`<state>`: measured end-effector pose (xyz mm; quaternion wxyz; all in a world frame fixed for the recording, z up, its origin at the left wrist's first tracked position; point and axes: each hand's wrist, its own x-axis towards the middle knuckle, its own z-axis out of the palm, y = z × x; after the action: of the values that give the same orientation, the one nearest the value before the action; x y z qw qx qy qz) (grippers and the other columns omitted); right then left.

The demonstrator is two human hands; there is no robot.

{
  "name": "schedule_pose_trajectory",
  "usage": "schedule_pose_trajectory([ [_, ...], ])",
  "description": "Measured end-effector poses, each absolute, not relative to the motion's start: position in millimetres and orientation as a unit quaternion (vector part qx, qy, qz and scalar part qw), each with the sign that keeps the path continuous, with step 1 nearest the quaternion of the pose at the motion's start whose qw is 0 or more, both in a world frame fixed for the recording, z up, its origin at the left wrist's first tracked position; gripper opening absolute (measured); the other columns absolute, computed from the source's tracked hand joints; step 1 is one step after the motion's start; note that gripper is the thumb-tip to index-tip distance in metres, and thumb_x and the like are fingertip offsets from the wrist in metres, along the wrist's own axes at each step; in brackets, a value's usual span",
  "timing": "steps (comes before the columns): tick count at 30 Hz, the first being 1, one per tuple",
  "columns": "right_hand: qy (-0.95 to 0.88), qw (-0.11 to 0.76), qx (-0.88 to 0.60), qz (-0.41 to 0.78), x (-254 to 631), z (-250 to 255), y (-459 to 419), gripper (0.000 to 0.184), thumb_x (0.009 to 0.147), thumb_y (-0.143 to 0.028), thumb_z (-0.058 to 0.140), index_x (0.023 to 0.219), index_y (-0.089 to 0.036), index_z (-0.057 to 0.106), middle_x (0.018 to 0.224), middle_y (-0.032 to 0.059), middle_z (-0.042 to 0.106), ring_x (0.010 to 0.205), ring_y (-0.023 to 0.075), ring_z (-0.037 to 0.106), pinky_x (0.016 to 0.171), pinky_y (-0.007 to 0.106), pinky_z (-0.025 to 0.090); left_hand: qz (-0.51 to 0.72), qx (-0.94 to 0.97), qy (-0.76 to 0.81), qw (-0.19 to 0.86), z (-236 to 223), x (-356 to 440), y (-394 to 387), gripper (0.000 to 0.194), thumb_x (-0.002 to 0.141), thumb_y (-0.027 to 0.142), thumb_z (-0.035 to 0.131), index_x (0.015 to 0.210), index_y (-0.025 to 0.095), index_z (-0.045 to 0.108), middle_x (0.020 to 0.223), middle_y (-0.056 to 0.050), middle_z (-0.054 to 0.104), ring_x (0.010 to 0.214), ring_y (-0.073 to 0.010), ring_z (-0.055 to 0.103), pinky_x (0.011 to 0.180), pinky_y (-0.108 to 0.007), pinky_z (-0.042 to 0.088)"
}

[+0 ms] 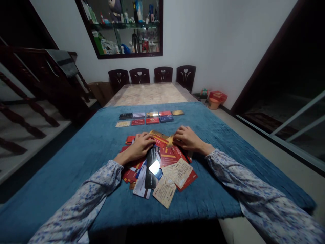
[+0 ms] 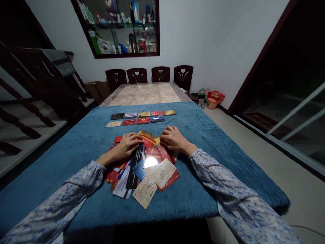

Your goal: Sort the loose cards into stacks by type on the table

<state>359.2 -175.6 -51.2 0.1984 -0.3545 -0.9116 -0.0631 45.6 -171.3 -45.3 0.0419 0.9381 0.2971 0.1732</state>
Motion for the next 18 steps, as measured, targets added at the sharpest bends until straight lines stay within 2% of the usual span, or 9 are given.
schedule_pose_trajectory([
  [3, -0.913, 0.195, -0.352, -0.064, 359.1, -51.0, -179.4, 0.027, 0.103, -0.039, 0.056, 0.099, -0.021, 0.076, 0.101, 0.0106, 0.075, 0.098, 0.025, 0.053, 0.081, 0.039, 0.031, 0.172, 0.938, 0.298, 0.039, -45.3, 46.7, -175.2, 0.029, 0.107, 0.03, 0.047, 0.121, 0.022, 0.071, 0.126, -0.012, 0.069, 0.124, -0.0286, 0.053, 0.101, -0.049, 0.039],
  [11, -0.917, 0.212, -0.334, -0.051, 354.8, -50.8, -204.6, 0.039, 0.104, -0.045, 0.053, 0.129, -0.021, 0.071, 0.122, 0.0143, 0.074, 0.108, 0.0288, 0.054, 0.088, 0.043, 0.038, 0.181, 0.941, 0.284, 0.02, -44.9, 49.0, -191.8, 0.032, 0.106, 0.033, 0.047, 0.127, 0.023, 0.07, 0.131, -0.013, 0.069, 0.128, -0.0316, 0.053, 0.107, -0.055, 0.037],
  [18, -0.939, 0.207, -0.275, -0.029, 356.1, -43.4, -239.9, 0.057, 0.102, -0.054, 0.054, 0.146, -0.02, 0.061, 0.14, 0.0175, 0.065, 0.127, 0.0336, 0.048, 0.105, 0.054, 0.039, 0.181, 0.956, 0.231, 0.006, -39.4, 47.5, -220.1, 0.041, 0.106, 0.038, 0.049, 0.142, 0.026, 0.063, 0.14, -0.014, 0.064, 0.135, -0.0333, 0.049, 0.111, -0.056, 0.037],
])
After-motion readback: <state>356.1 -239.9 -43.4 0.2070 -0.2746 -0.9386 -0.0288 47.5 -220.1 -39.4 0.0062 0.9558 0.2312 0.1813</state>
